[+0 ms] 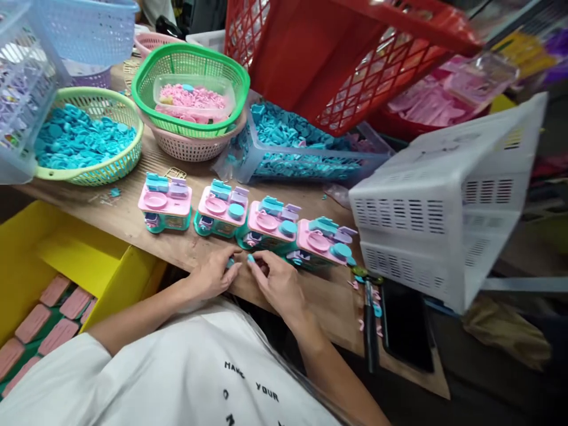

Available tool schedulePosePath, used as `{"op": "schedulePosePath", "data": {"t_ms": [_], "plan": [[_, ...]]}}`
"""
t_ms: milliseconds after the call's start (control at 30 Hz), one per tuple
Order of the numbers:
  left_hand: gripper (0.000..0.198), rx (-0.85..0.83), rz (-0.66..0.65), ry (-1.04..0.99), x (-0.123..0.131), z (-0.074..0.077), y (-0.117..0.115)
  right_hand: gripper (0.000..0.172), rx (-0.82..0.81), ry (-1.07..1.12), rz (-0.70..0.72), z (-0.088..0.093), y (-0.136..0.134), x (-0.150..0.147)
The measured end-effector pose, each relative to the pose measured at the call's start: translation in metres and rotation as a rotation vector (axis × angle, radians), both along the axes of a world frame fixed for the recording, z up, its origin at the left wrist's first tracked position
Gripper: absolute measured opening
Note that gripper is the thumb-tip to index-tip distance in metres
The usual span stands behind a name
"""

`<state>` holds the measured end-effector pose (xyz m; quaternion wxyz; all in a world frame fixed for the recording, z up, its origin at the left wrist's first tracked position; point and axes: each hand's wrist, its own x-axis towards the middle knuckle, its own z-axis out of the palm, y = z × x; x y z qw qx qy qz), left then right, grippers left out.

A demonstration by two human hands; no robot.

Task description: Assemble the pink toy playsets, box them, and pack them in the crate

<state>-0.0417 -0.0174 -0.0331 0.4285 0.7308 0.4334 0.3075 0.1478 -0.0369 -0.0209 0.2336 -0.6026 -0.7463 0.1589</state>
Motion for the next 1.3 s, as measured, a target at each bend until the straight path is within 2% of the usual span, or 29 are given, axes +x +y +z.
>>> {"op": "schedulePosePath", "data": {"t_ms": [100, 200, 267, 433, 567, 700, 867, 1000, 1133, 1300], "plan": [[0.030, -0.204, 0.050, -0.170, -0.010, 0.011, 0.006, 0.015, 0.032, 0.285, 0.144, 0.012, 0.009, -0.019], [0.041, -0.352, 0.188, -0.355, -0.028, 0.023, 0.015, 0.018, 0.254, 0.281, 0.185, 0.022, 0.023, -0.044], [0.045, -0.374, 0.288, -0.432, -0.042, 0.033, 0.019, 0.022, 0.379, 0.251, 0.244, 0.027, 0.031, -0.062], [0.041, -0.189, 0.472, -0.356, -0.073, 0.055, 0.020, 0.019, 0.525, 0.279, 0.369, 0.041, 0.053, -0.102], [0.041, -0.133, 0.537, -0.267, -0.087, 0.057, 0.021, 0.015, 0.447, 0.238, 0.405, 0.049, 0.078, -0.119], [0.035, -0.091, 0.547, -0.211, -0.094, 0.059, 0.026, 0.017, 0.383, 0.130, 0.397, 0.046, 0.101, -0.128], [0.028, 0.009, 0.636, -0.155, -0.109, 0.073, 0.027, 0.016, 0.397, -0.060, 0.335, 0.042, 0.107, -0.137], [0.027, 0.011, 0.738, -0.152, -0.124, 0.072, 0.029, 0.022, 0.390, -0.170, 0.418, 0.051, 0.106, -0.140], [0.030, -0.073, 0.703, -0.360, -0.130, 0.067, 0.034, 0.026, 0.369, -0.297, 0.490, 0.059, 0.108, -0.141], [0.034, -0.275, 0.511, -0.667, -0.128, 0.073, 0.034, 0.026, 0.409, -0.328, 0.440, 0.054, 0.107, -0.144]]}}
